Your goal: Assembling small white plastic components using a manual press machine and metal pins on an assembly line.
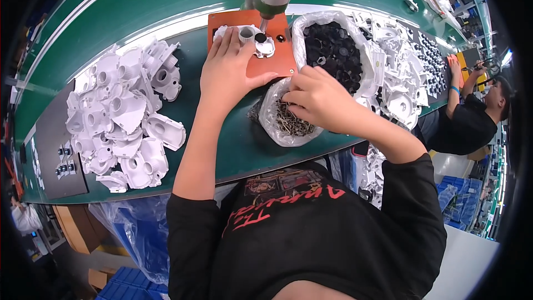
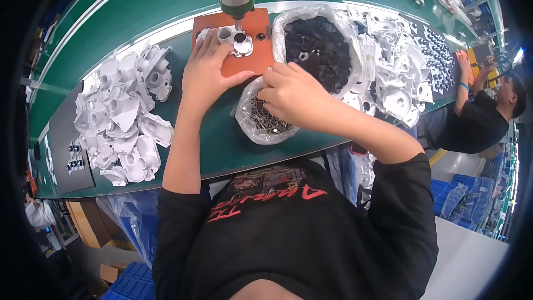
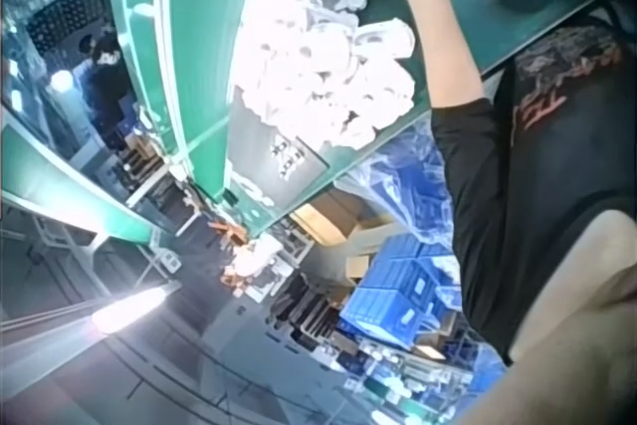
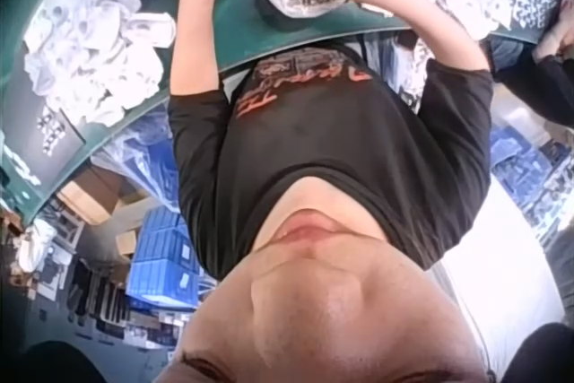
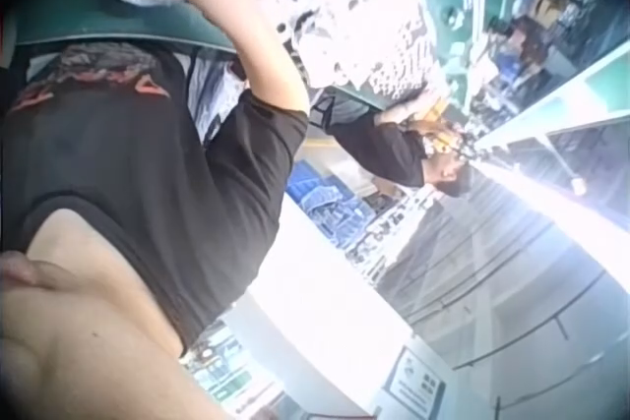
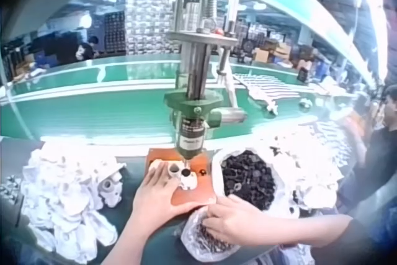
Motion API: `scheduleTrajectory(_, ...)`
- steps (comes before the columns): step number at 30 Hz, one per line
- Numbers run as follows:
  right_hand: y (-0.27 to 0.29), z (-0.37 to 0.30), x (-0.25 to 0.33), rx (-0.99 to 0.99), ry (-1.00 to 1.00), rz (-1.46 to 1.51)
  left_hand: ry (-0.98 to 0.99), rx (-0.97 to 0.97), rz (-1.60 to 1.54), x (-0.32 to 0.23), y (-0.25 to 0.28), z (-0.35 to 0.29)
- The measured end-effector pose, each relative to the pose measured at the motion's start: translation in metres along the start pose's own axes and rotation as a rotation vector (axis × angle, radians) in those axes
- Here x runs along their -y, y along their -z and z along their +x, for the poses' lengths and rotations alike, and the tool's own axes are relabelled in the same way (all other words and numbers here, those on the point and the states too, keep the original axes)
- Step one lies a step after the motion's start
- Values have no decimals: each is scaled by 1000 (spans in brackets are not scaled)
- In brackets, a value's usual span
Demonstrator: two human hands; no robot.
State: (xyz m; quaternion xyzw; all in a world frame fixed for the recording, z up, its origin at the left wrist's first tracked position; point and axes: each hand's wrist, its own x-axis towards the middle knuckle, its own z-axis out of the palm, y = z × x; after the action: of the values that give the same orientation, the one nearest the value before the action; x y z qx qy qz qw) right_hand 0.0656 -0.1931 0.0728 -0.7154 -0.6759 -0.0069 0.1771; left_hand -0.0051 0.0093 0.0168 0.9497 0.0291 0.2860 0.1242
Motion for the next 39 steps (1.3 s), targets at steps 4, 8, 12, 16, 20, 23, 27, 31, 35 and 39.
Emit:
scheduleTrajectory(4,-3,-4,6,6,8,-70,20,-7,-25,-1,0,-1)
scheduleTrajectory(8,-10,-6,8,-31,30,-165,16,7,-32,0,1,0)
scheduleTrajectory(12,-12,-5,7,-118,7,-144,-12,-1,3,0,2,0)
scheduleTrajectory(16,10,7,-6,-91,-86,138,8,12,4,0,2,-1)
scheduleTrajectory(20,30,37,-35,-48,-410,459,12,20,19,2,3,-2)
scheduleTrajectory(23,18,60,-72,-84,-566,617,6,8,-15,1,3,0)
scheduleTrajectory(27,6,82,-94,26,-540,730,25,37,-12,-1,5,0)
scheduleTrajectory(31,-1,90,-95,28,-527,773,36,43,-28,1,3,-1)
scheduleTrajectory(35,-3,92,-97,37,-517,837,30,27,-25,1,4,-1)
scheduleTrajectory(39,-6,92,-101,42,-544,827,31,23,-19,1,4,-1)
